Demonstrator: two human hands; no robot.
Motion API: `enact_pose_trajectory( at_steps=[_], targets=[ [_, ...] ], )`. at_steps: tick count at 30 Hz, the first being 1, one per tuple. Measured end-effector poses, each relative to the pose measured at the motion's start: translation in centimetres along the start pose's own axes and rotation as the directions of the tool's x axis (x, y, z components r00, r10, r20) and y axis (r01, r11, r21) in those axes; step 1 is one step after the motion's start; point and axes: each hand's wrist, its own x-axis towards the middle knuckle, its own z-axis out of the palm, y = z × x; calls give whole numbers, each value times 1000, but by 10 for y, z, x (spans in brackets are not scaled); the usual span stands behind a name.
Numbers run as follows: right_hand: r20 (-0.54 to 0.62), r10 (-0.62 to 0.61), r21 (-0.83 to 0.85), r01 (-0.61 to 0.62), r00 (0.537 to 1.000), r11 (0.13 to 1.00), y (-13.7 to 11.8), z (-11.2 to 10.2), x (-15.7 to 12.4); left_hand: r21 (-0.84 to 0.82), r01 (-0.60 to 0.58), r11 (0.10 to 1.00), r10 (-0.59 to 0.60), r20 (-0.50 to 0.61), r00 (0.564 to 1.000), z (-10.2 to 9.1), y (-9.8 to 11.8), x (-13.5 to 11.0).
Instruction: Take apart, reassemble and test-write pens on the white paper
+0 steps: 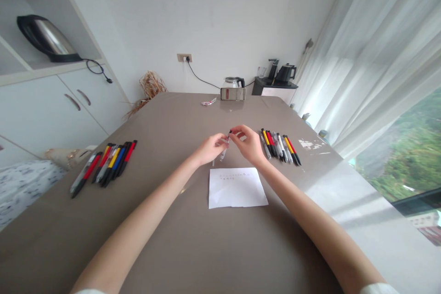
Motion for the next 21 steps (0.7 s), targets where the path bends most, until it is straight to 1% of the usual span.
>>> enact_pose_trajectory(
  at_steps=[5,9,13,21],
  targets=[
    [20,-29,-7,29,999,1000,1,2,-1,-2,8,1000,-8,-21,1000,-3,-4,3],
    [16,-28,-17,28,999,999,1,2,-1,-31,28,999,-29,-45,999,-6,-5,3],
    [24,-26,-27,27,999,999,3,2,0,-45,35,998,-37,-36,999,-7,-5,3],
    [26,-40,1,40,999,999,6,3,0,-13,13,1000,-13,-32,999,-6,-7,4]
  ],
)
